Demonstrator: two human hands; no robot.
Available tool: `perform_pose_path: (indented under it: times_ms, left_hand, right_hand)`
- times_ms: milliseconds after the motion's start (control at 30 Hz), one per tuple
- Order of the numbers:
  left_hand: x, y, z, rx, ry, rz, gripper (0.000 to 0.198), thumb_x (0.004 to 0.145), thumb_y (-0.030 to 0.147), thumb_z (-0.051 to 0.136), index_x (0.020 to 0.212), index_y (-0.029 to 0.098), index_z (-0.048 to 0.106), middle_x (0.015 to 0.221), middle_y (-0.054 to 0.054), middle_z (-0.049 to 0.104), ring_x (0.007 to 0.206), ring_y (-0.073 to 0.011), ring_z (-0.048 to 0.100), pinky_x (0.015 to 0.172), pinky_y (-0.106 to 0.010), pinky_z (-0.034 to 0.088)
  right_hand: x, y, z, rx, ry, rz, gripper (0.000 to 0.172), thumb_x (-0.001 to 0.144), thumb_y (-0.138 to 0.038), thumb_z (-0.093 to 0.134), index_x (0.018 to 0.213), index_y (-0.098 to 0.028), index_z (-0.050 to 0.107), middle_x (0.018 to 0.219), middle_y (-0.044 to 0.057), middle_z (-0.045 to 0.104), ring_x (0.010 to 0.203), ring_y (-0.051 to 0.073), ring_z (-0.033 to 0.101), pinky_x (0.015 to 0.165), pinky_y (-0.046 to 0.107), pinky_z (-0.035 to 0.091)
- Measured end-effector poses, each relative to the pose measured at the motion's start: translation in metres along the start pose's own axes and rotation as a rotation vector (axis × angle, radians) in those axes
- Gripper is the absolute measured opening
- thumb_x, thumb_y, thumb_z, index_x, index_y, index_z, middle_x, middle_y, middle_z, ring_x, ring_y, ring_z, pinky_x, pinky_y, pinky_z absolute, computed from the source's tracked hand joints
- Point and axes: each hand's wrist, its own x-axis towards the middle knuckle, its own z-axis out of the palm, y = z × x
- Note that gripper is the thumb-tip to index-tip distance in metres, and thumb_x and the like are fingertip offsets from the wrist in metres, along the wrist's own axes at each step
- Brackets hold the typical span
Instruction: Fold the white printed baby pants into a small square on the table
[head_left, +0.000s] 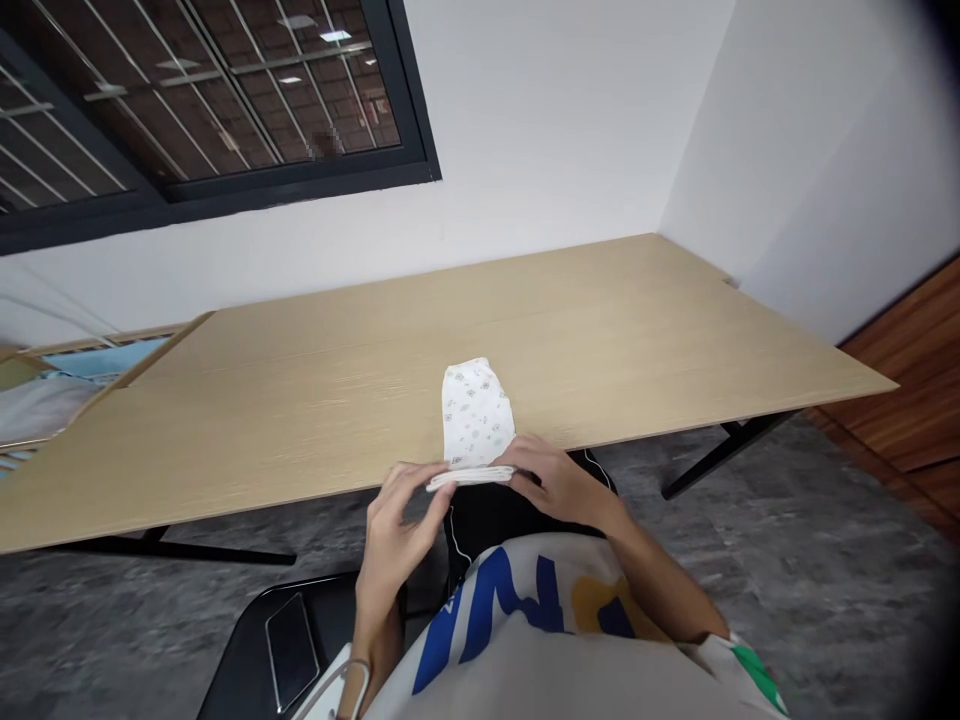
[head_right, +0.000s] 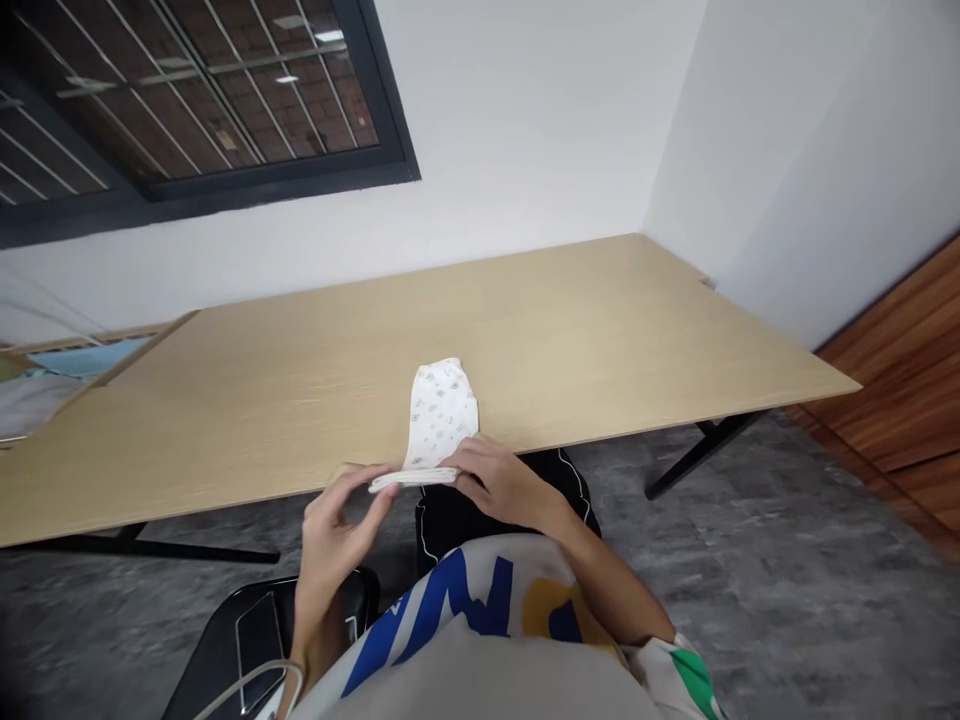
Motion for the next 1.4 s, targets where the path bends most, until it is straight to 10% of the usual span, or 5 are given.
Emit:
perform_pose_path:
  times_ms: [233, 700, 833, 1033, 1400]
  left_hand:
    - [0.005, 0.002, 0.032, 0.192, 0.403, 0.01, 0.033, 0.093, 0.023, 0.069, 0.125, 0.02, 0.06, 0.12, -0.011, 0.064, 0.117, -0.0238, 0.063, 0.099, -0.043, 0.053]
    - [-0.006, 0.0, 0.116, 0.559, -0.215, -0.254, 0.058, 0.106, 0.045, 0.04, 0.156, 0.017, 0.044, 0.162, -0.022, 0.045, 0.151, -0.0383, 0.039, 0.112, -0.058, 0.04]
    - [-0.011, -0.004, 0.125, 0.666, -0.239, -0.249, 0.059, 0.105, 0.048, 0.042, 0.155, 0.017, 0.049, 0.164, -0.023, 0.041, 0.151, -0.0425, 0.038, 0.11, -0.06, 0.041]
    - [-0.021, -0.011, 0.131, 0.737, -0.213, -0.206, 0.058, 0.104, 0.05, 0.045, 0.132, 0.005, 0.069, 0.14, -0.031, 0.062, 0.141, -0.0463, 0.048, 0.109, -0.06, 0.038]
    - [-0.02, -0.011, 0.134, 0.82, -0.23, -0.204, 0.055, 0.104, 0.048, 0.048, 0.152, 0.024, 0.055, 0.161, -0.026, 0.044, 0.148, -0.0447, 0.043, 0.106, -0.059, 0.043]
  right_hand:
    - [0.073, 0.037, -0.015, 0.017, 0.261, 0.093, 0.024, 0.102, -0.04, 0.058, 0.112, -0.021, 0.068, 0.099, 0.005, 0.071, 0.081, 0.018, 0.062, 0.078, 0.031, 0.05]
    - [0.145, 0.141, 0.004, -0.245, 0.175, 0.412, 0.034, 0.1, -0.021, 0.052, 0.132, -0.013, 0.061, 0.13, 0.019, 0.064, 0.116, 0.027, 0.064, 0.102, 0.042, 0.049]
    - [0.123, 0.11, 0.012, -0.222, 0.115, 0.15, 0.052, 0.106, -0.036, 0.047, 0.153, -0.014, 0.045, 0.159, 0.021, 0.044, 0.144, 0.029, 0.047, 0.119, 0.047, 0.038]
    - [0.106, 0.073, 0.043, -0.096, -0.432, -0.187, 0.059, 0.11, -0.052, 0.036, 0.161, -0.021, 0.042, 0.173, 0.01, 0.028, 0.16, 0.022, 0.024, 0.13, 0.04, 0.02]
    - [0.141, 0.145, 0.059, -0.334, -0.451, -0.06, 0.066, 0.107, -0.058, 0.037, 0.161, -0.02, 0.043, 0.171, 0.01, 0.028, 0.161, 0.027, 0.02, 0.131, 0.047, 0.008]
